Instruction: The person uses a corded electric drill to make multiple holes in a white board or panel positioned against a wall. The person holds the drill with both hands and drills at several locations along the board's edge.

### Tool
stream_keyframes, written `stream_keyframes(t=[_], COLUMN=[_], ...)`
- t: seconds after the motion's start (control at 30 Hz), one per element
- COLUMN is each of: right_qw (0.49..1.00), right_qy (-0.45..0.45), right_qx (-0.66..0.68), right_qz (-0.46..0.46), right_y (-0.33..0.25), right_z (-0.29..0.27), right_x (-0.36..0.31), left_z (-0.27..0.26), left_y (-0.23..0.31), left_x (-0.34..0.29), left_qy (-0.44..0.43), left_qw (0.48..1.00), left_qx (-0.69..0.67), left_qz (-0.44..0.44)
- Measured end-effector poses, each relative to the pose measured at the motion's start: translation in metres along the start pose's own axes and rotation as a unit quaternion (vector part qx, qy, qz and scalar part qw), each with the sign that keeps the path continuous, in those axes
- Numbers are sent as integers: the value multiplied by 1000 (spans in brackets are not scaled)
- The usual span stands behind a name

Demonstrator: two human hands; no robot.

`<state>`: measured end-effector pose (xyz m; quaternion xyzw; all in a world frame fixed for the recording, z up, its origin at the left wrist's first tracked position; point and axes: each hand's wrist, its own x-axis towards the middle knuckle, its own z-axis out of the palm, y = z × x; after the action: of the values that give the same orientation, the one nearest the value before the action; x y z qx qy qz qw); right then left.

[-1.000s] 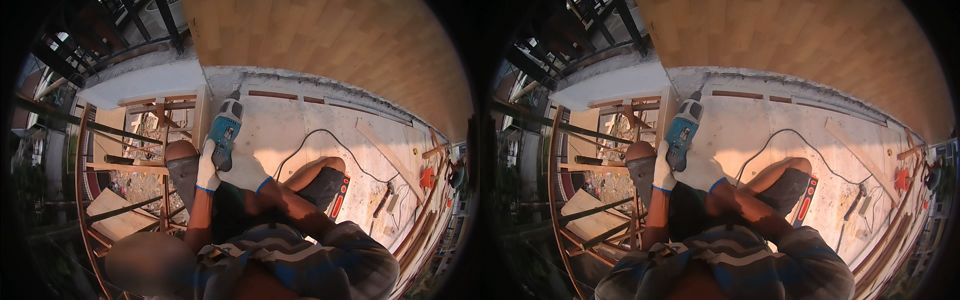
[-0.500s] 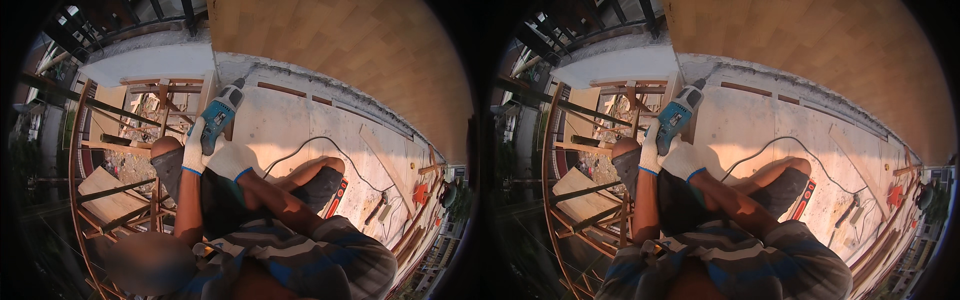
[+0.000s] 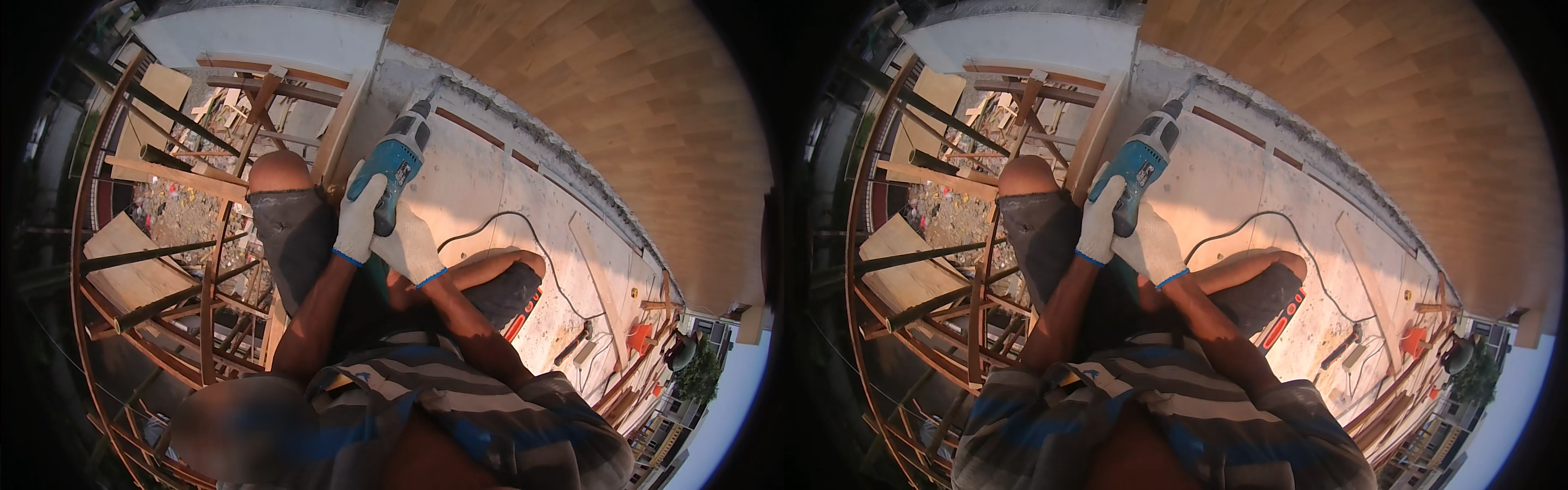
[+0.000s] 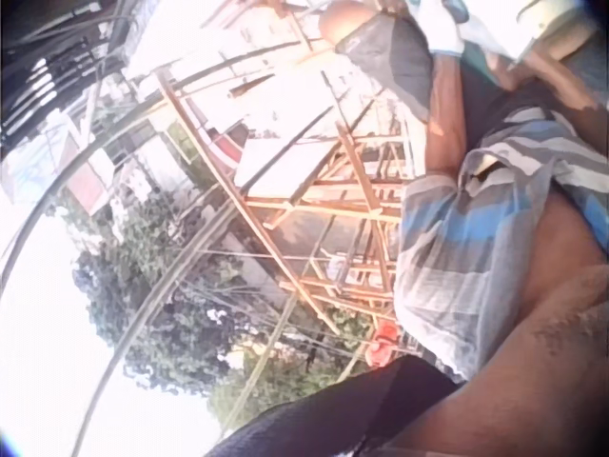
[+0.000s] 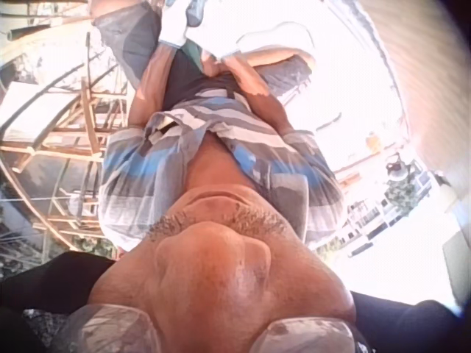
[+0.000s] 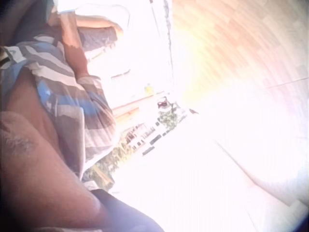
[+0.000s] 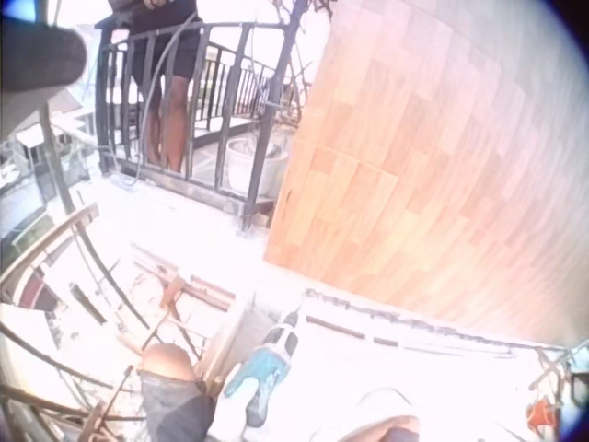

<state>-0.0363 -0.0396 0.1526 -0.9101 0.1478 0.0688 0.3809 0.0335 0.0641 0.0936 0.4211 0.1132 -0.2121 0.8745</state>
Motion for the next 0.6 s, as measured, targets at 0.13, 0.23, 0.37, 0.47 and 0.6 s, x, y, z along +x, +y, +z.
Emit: stream_keyframes(t=[0.13, 0.23, 0.37, 0.47, 0.6], right_qw=[1000, 999, 999, 998, 1000], right_qy=[26, 44, 37, 49, 14], right_qx=[-12, -16, 3, 18, 19], right_qz=[-6, 2, -1, -45, -2], right_y=[-9, -6, -17, -11, -24], right_z=[-2, 2, 1, 9, 15], right_x=[-3, -1, 10, 16, 29], left_z=[-2, 2, 2, -2, -22], left_y=[-1, 1, 7, 7, 11], left_x=[-1, -1, 9, 19, 32], left_qy=[-9, -8, -1, 10, -3], left_qw=[1000, 999, 999, 999, 999], left_qx=[-23, -38, -53, -49, -36], left_qz=[9, 4, -5, 4, -36])
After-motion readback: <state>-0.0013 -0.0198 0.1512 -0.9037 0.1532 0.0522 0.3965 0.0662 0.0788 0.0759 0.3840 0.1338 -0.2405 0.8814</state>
